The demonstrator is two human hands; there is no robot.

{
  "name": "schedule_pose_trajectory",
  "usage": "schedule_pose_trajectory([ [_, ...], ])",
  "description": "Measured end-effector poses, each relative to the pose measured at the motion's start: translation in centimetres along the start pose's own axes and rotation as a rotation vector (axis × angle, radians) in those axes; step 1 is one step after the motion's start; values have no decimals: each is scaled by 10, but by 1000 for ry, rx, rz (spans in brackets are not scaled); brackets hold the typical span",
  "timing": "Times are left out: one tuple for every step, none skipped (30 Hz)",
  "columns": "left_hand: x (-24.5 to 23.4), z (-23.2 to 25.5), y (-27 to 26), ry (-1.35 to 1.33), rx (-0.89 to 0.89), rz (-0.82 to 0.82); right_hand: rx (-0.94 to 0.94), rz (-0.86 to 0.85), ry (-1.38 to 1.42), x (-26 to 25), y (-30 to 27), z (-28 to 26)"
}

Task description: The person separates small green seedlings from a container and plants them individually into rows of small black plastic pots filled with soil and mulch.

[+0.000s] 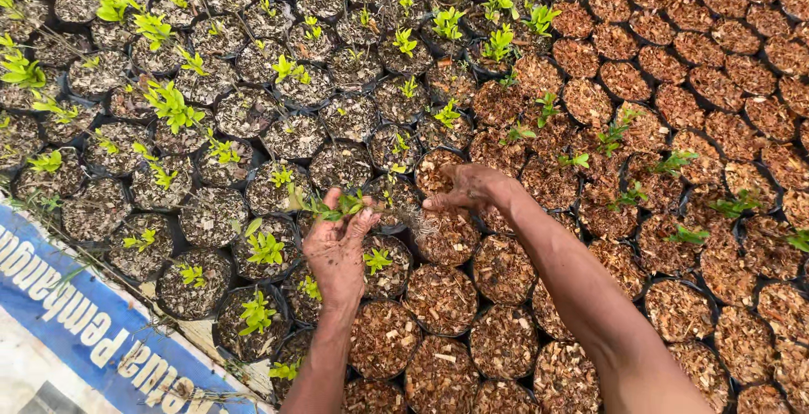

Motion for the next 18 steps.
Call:
schedule_pose_trajectory([
  [2,-1,0,-2,-4,-2,-19,-16,-45,10,30,12],
  [3,0,0,-4,-8,-3,-38,-33,-90,21,58,23],
  [5,1,3,-6,5,-2,-46,-24,-95,19,65,27],
  [4,1,6,0,11,13,-21,-39,-79,20,73,34],
  [2,-3,3,8,2,30,13,-69,-62,30,77,45],
  [-4,-6,4,8,-1,35,13,-73,-65,29,65,39],
  [-5,-7,8,21,18,24,24,-93,-37,25,54,37],
  [-6,-8,13,34,37,13,34,-112,-8,21,42,34],
  [-6,-11,14,33,36,17,34,-115,-11,20,39,29],
  [-8,-14,15,31,32,52,56,-151,21,22,36,27],
  [-10,-17,18,33,32,84,76,-183,57,22,33,24],
  [-7,-18,24,34,35,86,73,-183,57,20,52,30],
  [-7,-20,27,18,35,96,76,-250,90,31,66,39],
  [-6,-22,29,3,36,106,78,-317,123,43,78,47],
  [2,-22,29,4,34,103,81,-318,126,69,126,95],
  [8,-21,28,17,25,110,-4,-261,17,81,175,123],
  [11,-13,32,31,36,123,-104,-194,-100,73,237,125],
  [10,-13,35,32,53,127,-118,-185,-105,56,196,95],
])
Point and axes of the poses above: each hand's wrist, its own y-axis towards the middle knuckle, its own x-axis out of the palm, z = x × y, the point moved 10 cm from there along y, towards the middle knuckle, and after that the axes turned 3 degrees about z, right-handed, at the moved point
